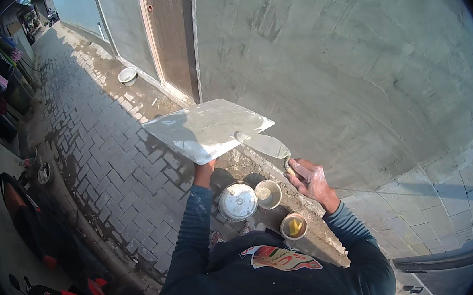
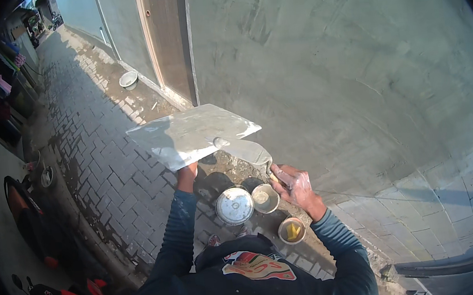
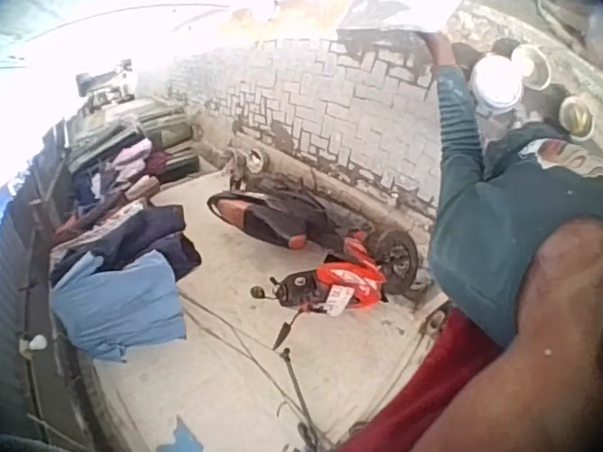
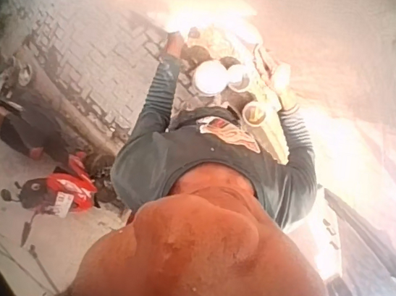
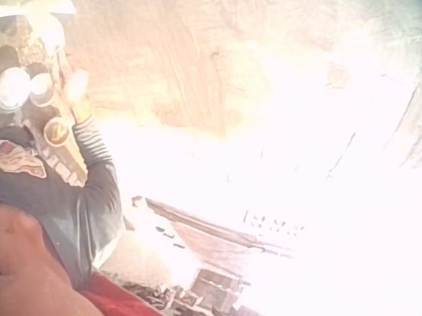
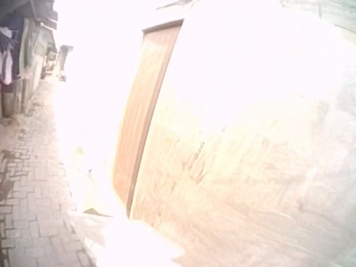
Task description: Plastering a masonry wall with mortar using a trowel and a hawk.
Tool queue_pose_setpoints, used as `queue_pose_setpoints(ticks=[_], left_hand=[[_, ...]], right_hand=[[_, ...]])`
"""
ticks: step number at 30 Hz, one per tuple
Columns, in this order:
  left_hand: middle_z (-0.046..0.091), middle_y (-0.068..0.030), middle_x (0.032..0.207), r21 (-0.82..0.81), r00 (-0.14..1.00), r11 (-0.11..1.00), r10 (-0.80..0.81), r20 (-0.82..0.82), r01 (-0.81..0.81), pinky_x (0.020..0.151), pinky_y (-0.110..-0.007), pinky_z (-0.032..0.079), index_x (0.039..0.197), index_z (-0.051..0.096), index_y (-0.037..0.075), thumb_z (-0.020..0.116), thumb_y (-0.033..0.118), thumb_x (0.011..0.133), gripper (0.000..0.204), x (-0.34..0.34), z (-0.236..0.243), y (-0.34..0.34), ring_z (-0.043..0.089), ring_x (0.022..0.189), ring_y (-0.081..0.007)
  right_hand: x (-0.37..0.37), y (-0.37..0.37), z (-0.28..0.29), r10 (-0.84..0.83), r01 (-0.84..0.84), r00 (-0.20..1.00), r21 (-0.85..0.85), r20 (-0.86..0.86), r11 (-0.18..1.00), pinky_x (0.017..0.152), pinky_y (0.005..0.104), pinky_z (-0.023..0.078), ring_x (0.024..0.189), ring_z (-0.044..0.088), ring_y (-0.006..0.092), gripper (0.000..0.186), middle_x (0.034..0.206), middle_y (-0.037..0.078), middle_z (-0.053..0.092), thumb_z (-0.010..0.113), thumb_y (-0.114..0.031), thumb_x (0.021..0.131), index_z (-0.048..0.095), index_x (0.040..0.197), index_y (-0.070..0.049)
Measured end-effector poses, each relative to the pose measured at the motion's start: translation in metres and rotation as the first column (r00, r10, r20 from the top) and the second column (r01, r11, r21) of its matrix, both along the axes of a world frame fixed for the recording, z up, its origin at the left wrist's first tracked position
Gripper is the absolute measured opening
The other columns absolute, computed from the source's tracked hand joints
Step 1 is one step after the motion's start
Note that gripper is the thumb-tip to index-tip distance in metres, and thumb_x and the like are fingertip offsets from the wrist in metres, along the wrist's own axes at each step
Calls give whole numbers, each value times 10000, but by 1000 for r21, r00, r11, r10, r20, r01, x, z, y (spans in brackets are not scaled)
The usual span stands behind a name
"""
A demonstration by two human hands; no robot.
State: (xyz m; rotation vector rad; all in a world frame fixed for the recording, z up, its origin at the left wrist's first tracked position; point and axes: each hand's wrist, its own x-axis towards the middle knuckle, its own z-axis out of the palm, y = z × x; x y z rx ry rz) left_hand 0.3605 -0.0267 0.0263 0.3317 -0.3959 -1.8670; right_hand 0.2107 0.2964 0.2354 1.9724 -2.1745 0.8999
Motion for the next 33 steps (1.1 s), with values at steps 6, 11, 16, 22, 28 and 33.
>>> queue_pose_setpoints(ticks=[6,11,16,22,28,33], left_hand=[[616,-143,1241,-334,766,936,130,629,115,974,-330,454,1316,450,-26,714,-34,802,578,-50,88,30,586,1113,-208],[586,-128,1273,-216,795,947,-61,604,237,990,-355,461,1315,442,4,668,-74,782,584,-60,63,-3,578,1142,-221],[539,-114,1365,-138,939,953,-292,-181,269,1071,-480,433,1365,465,59,646,111,877,523,-87,22,-38,520,1255,-284],[574,-100,1336,-106,840,864,-504,-202,493,1092,-452,414,1371,493,60,589,323,978,482,-132,-21,-100,525,1249,-274],[546,-97,1370,-29,795,800,-599,-95,599,1097,-437,414,1404,455,65,604,348,970,539,-183,-27,-155,516,1265,-261],[552,-85,1345,92,711,705,-697,-91,703,1104,-409,411,1398,440,86,629,331,966,531,-230,-40,-202,505,1280,-242]], right_hand=[[-46,-47,54,-1,-1,1000,-131,-22,991,595,386,518,656,630,300,375,821,136,656,744,-158,836,645,1158,7],[-101,-120,104,-182,162,970,-126,-163,979,579,391,495,644,623,293,391,781,123,637,717,-231,878,639,1192,-11],[-157,-207,123,-263,249,942,-89,-209,964,654,489,500,751,650,393,381,859,192,672,640,-303,933,633,1182,-15],[-219,-324,141,-361,361,931,-10,-59,933,674,502,483,758,604,457,353,787,269,631,581,-292,958,620,1043,48],[-254,-352,89,-513,417,826,359,232,835,637,504,459,650,544,476,304,702,278,581,562,-235,956,583,879,59],[-239,-363,129,-463,475,868,27,-180,880,584,436,458,578,460,434,273,661,256,556,584,-223,934,589,909,49]])
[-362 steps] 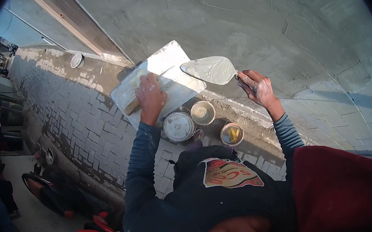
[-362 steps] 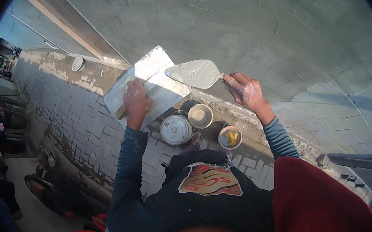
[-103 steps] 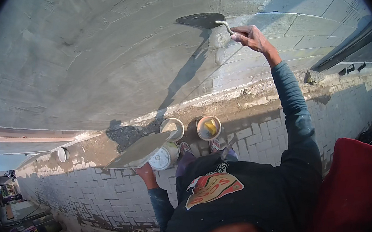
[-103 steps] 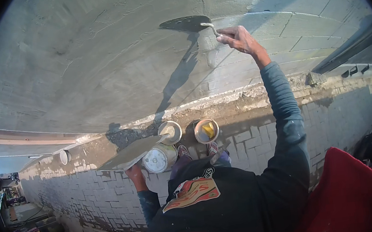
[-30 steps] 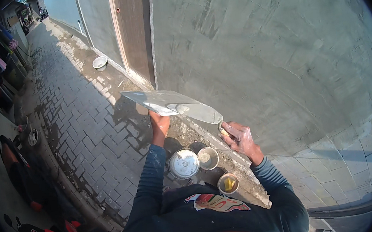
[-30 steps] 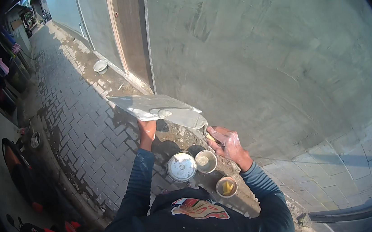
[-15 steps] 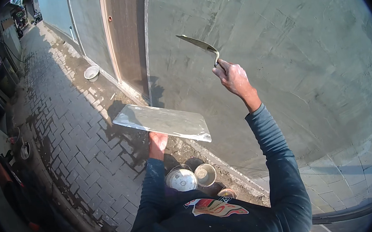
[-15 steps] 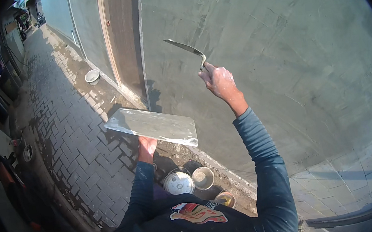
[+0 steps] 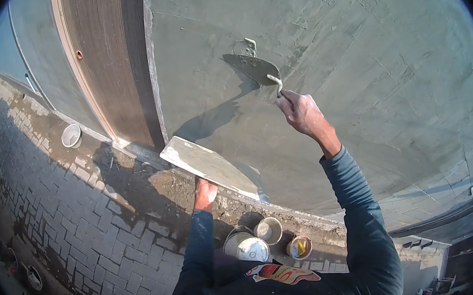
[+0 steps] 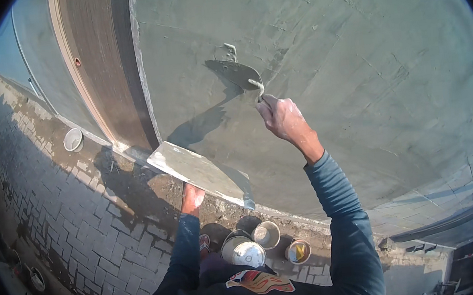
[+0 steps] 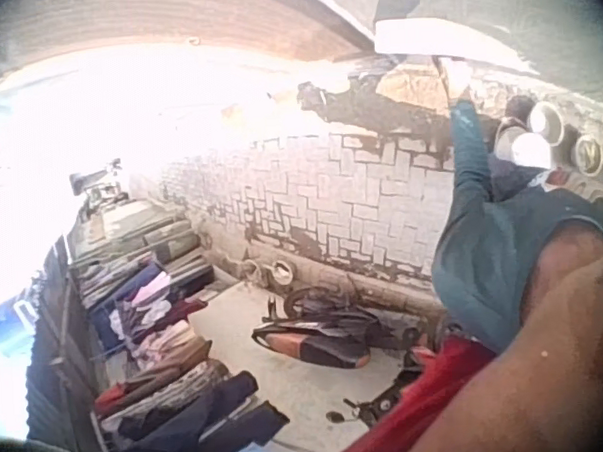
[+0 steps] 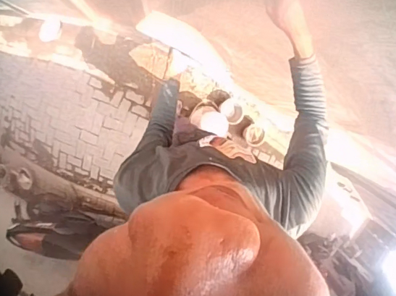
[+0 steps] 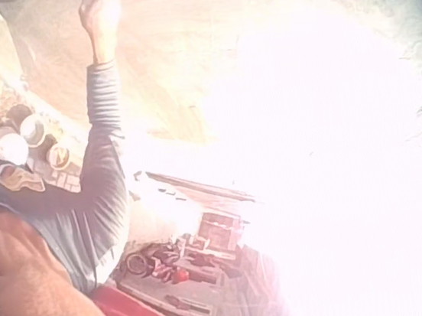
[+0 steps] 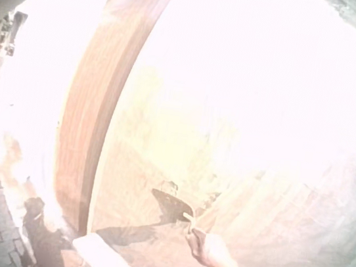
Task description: Plastering a masonry wall with mortar using a trowel and a hawk.
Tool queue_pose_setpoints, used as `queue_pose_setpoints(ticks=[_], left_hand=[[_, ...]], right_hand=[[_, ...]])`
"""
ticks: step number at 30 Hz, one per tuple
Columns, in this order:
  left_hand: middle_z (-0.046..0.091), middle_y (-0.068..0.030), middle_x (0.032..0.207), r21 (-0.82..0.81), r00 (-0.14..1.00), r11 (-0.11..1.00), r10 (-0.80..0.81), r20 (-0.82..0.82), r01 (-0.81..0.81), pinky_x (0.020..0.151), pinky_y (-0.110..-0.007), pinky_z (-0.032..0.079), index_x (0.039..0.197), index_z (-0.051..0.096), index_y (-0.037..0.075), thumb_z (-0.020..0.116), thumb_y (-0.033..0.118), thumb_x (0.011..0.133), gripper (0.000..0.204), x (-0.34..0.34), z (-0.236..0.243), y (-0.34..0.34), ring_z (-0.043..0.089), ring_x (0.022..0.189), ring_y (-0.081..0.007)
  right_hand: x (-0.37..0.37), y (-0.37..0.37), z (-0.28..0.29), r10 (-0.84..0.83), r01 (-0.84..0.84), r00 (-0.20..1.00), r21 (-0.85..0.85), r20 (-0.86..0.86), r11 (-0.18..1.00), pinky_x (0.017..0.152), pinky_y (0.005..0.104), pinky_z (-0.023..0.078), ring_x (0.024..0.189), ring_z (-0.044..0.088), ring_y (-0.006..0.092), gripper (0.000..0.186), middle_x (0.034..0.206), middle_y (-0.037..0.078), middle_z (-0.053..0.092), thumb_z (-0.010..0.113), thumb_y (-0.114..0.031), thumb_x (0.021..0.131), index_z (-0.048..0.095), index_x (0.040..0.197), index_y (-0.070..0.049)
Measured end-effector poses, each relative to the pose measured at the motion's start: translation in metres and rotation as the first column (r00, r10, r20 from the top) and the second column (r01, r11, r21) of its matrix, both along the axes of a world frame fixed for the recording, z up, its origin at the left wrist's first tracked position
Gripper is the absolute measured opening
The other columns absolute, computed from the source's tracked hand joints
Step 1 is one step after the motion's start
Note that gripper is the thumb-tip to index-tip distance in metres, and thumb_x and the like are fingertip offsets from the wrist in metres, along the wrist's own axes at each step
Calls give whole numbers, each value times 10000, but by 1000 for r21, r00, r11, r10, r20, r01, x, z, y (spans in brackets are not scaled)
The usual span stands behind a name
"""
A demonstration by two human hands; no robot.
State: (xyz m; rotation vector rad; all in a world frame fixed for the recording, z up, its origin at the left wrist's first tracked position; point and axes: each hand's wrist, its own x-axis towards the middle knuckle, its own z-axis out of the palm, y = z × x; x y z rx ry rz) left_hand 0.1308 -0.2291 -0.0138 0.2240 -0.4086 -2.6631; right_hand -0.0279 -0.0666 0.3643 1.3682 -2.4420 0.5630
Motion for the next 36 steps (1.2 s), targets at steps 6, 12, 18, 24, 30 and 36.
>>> queue_pose_setpoints(ticks=[6,12,18,24,30,36], left_hand=[[578,-50,1249,12,999,999,-38,29,38,990,-374,505,1330,485,106,660,91,917,449,-51,-18,-9,580,1146,-210],[605,-51,1218,-27,998,999,33,57,-32,940,-389,546,1248,543,129,633,121,946,315,-85,-63,0,609,1109,-214],[599,-64,1198,64,994,997,42,105,-49,861,-371,576,1277,511,111,653,-15,851,466,-126,-31,21,623,1064,-211],[606,-73,1168,1,977,991,132,168,-134,875,-366,543,1266,531,87,577,-92,732,564,-118,-30,-13,623,1038,-228],[606,-93,1111,-234,977,951,183,-105,-203,833,-336,534,1205,528,3,640,-78,718,506,-127,202,-9,621,961,-203],[640,-106,889,-532,887,792,23,-462,-298,739,-339,528,1011,567,-46,644,-99,720,306,-126,500,29,630,767,-207]], right_hand=[[44,21,125,-190,344,894,-351,405,871,434,234,380,536,495,42,387,687,-12,540,560,-366,995,668,1062,0],[31,-17,68,-179,215,782,11,596,976,460,288,435,512,522,100,396,651,26,533,541,-367,1001,622,909,10],[9,22,14,-211,214,977,241,-39,947,544,377,459,549,558,176,341,653,74,560,591,-292,960,617,939,47],[32,77,160,-277,379,905,-316,323,870,484,264,420,562,501,78,408,690,19,552,580,-355,990,661,1124,22],[54,174,150,-263,381,924,-607,278,698,432,217,374,513,469,54,420,691,12,532,584,-344,992,639,1152,41],[98,237,127,-191,325,946,-741,263,587,426,213,374,487,482,69,405,686,29,540,569,-310,999,625,1166,55]])
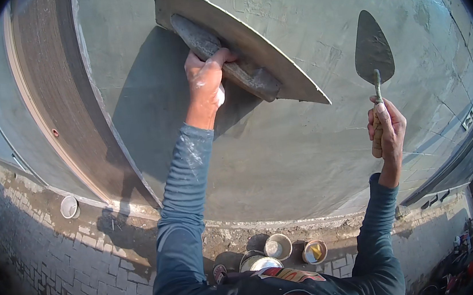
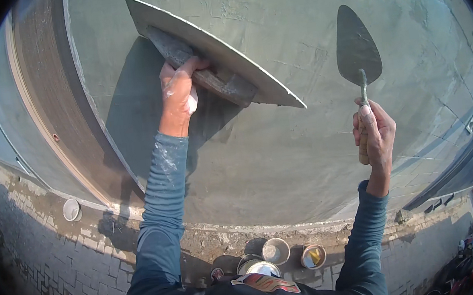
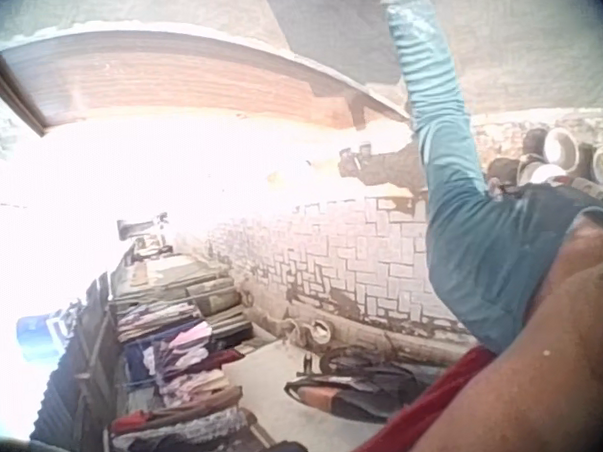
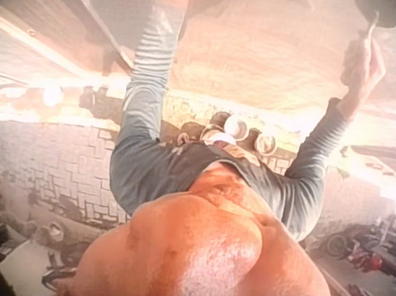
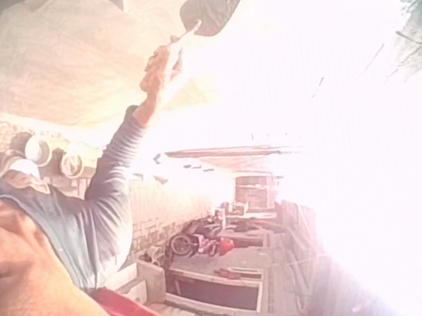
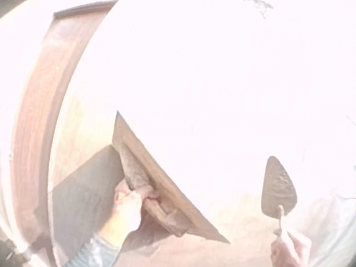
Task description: Plastering a masonry wall with mortar using a trowel and a hawk.
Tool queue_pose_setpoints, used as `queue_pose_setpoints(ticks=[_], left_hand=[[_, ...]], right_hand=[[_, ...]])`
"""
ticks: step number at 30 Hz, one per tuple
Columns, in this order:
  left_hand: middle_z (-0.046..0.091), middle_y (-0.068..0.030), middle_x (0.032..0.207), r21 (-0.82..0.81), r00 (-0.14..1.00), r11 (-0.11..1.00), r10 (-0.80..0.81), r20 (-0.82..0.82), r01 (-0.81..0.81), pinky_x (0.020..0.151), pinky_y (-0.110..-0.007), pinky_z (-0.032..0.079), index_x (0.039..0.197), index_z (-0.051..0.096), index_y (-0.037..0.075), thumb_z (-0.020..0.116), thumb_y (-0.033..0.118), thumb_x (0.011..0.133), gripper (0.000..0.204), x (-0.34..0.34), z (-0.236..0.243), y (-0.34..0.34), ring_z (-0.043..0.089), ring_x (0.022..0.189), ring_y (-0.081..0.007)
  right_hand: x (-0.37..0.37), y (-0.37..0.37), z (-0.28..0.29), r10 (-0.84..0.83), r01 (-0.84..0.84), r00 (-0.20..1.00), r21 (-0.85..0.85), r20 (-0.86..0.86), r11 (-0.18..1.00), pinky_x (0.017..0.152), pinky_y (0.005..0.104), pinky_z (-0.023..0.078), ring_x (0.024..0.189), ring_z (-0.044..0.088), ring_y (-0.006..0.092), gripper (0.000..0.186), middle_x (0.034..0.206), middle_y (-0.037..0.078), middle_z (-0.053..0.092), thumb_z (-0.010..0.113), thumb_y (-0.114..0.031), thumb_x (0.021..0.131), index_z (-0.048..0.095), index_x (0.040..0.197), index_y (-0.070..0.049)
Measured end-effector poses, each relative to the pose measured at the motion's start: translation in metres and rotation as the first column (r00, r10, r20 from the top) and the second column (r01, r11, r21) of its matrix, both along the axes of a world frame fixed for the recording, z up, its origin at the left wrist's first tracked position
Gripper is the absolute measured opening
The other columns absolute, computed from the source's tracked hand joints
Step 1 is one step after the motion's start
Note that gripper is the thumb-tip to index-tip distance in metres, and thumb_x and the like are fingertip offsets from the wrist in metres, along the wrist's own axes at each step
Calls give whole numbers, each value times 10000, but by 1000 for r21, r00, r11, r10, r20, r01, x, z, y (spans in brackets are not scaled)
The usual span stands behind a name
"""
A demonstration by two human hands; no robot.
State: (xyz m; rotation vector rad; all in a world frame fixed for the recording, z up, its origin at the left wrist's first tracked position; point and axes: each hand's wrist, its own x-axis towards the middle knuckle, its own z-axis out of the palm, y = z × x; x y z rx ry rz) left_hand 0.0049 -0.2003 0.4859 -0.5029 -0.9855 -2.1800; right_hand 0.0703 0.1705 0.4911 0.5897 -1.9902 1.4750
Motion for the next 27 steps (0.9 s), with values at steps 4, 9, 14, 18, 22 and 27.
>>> queue_pose_setpoints(ticks=[4,9,14,18,22,27], left_hand=[[660,-173,827,-192,940,969,204,275,-154,690,-382,530,944,612,-91,718,-22,720,257,-6,152,88,638,736,-248],[656,-171,848,-286,965,950,-49,258,124,659,-369,545,1012,607,-85,703,2,760,284,-13,174,122,637,653,-255],[576,-110,1252,-139,917,982,-173,-358,131,977,-411,504,1332,453,42,634,189,949,448,0,25,92,567,1179,-249],[575,-108,1256,67,955,971,-212,-207,230,981,-414,502,1338,453,46,632,201,951,453,18,-69,54,565,1184,-250],[575,-105,1261,206,965,944,-260,-21,259,985,-416,499,1344,453,51,631,213,953,459,21,-165,37,562,1189,-251],[574,-102,1266,319,942,908,-319,105,271,990,-419,496,1351,453,56,629,227,955,466,31,-248,28,559,1195,-252]], right_hand=[[23,33,5,-53,43,995,-107,-89,993,430,211,380,488,489,81,431,691,38,551,566,-321,1001,617,1184,65],[40,63,-3,-63,34,966,-119,-250,992,466,222,404,552,514,86,416,744,40,576,605,-265,987,608,1239,66],[59,99,-31,-196,322,892,268,-408,908,536,265,455,667,576,116,384,829,55,609,699,-136,905,619,1221,69],[44,90,-51,69,234,883,564,-463,792,652,351,535,757,637,239,422,929,119,651,768,-12,765,657,1172,-12],[4,49,-41,256,293,773,683,-581,669,664,379,522,783,620,262,403,952,92,644,761,-58,793,642,1178,-53],[-66,-53,-16,297,208,751,638,-590,741,663,396,493,773,599,282,368,928,106,624,722,-118,853,612,1198,-59]])
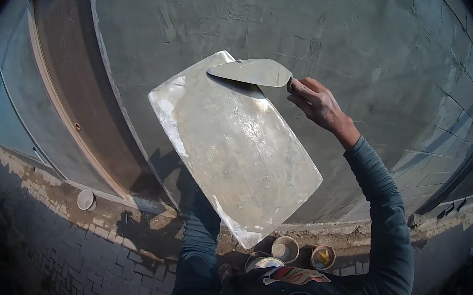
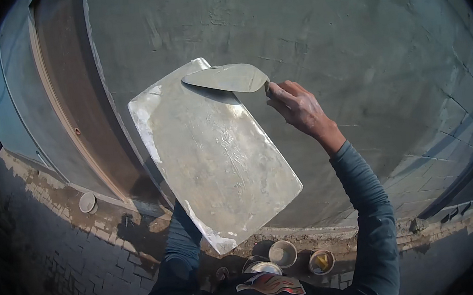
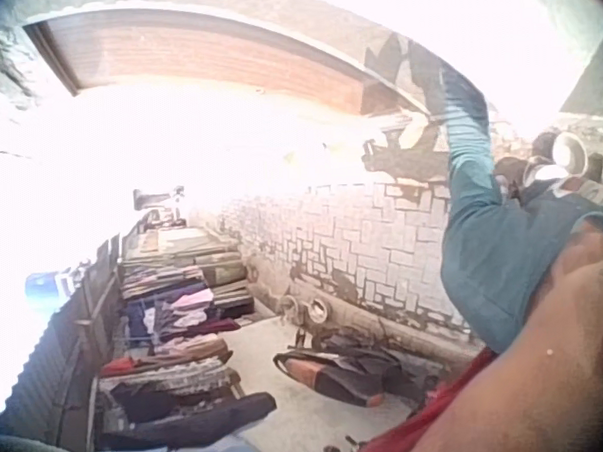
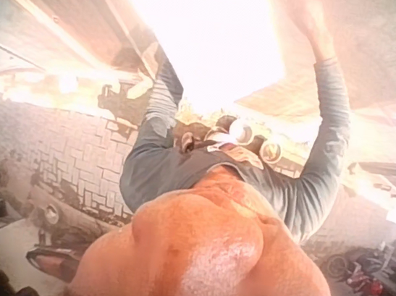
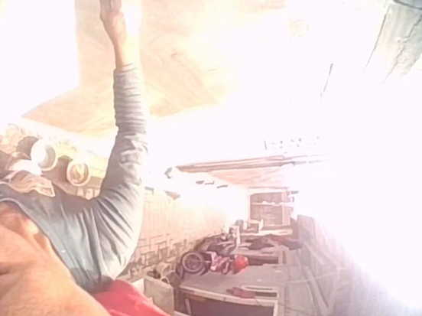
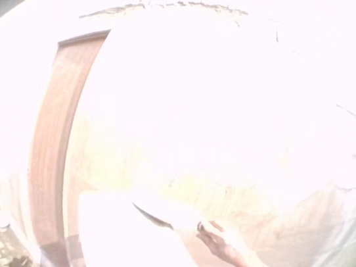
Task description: Plastering a masonry wall with mortar using a trowel and a hawk.
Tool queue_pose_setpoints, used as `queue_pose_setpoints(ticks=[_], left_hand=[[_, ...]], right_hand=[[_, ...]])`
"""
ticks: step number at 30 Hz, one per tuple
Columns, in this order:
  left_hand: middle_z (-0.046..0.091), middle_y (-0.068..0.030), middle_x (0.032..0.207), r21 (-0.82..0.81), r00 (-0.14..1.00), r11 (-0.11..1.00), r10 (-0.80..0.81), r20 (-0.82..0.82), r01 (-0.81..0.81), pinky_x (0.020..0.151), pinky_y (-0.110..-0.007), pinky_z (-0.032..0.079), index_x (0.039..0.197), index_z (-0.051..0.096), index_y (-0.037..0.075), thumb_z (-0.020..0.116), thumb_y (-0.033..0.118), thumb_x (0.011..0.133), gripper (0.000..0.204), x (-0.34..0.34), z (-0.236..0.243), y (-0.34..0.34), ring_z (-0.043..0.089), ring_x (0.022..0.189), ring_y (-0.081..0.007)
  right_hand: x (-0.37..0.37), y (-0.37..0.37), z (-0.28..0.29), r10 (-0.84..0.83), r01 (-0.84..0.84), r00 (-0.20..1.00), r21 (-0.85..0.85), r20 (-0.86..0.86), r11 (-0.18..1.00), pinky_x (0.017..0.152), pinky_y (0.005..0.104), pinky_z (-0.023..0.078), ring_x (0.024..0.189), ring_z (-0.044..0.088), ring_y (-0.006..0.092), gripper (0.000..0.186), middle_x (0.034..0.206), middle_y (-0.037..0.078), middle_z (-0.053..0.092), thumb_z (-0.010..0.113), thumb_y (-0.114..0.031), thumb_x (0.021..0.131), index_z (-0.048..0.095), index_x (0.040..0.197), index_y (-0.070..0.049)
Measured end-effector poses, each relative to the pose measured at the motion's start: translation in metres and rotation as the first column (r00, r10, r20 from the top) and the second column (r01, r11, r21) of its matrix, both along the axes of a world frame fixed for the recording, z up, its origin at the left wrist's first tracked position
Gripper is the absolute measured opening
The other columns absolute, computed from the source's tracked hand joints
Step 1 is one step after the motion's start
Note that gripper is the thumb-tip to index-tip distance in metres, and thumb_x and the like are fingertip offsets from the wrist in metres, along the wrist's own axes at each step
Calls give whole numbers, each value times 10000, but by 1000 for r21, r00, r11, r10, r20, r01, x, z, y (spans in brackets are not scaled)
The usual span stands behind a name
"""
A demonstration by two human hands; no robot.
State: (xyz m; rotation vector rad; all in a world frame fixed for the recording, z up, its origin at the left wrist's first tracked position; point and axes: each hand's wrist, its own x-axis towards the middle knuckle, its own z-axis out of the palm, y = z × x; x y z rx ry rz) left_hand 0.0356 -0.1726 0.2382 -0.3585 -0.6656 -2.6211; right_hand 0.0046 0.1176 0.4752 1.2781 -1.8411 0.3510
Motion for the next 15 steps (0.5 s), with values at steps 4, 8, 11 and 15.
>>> queue_pose_setpoints(ticks=[4,8,11,15], left_hand=[[574,-100,1270,29,998,1000,-4,59,2,993,-422,494,1357,452,61,628,239,957,472,11,-32,-28,557,1200,-253],[573,-97,1275,27,996,1000,2,90,-5,997,-425,491,1363,452,65,626,251,959,477,17,-38,-59,554,1205,-254],[573,-95,1278,41,993,999,-12,116,7,1000,-427,489,1367,452,68,625,260,960,482,23,-48,-78,552,1209,-255],[572,-93,1282,80,976,997,5,216,-23,1004,-429,487,1373,452,73,624,271,962,488,70,-95,-109,550,1213,-256]], right_hand=[[-21,-88,37,117,-93,964,-113,238,989,659,445,461,739,579,347,277,857,172,601,650,-177,924,600,1122,10],[-19,-165,51,127,-116,908,-52,399,992,642,402,464,661,554,270,332,733,132,551,599,-259,978,590,1076,58],[-32,-207,50,82,-91,853,-8,516,996,622,396,458,633,536,222,373,694,108,499,528,-315,1012,546,928,48],[-43,-214,43,54,-15,770,-67,635,998,708,496,418,672,487,398,422,710,245,518,497,-306,990,510,823,81]])
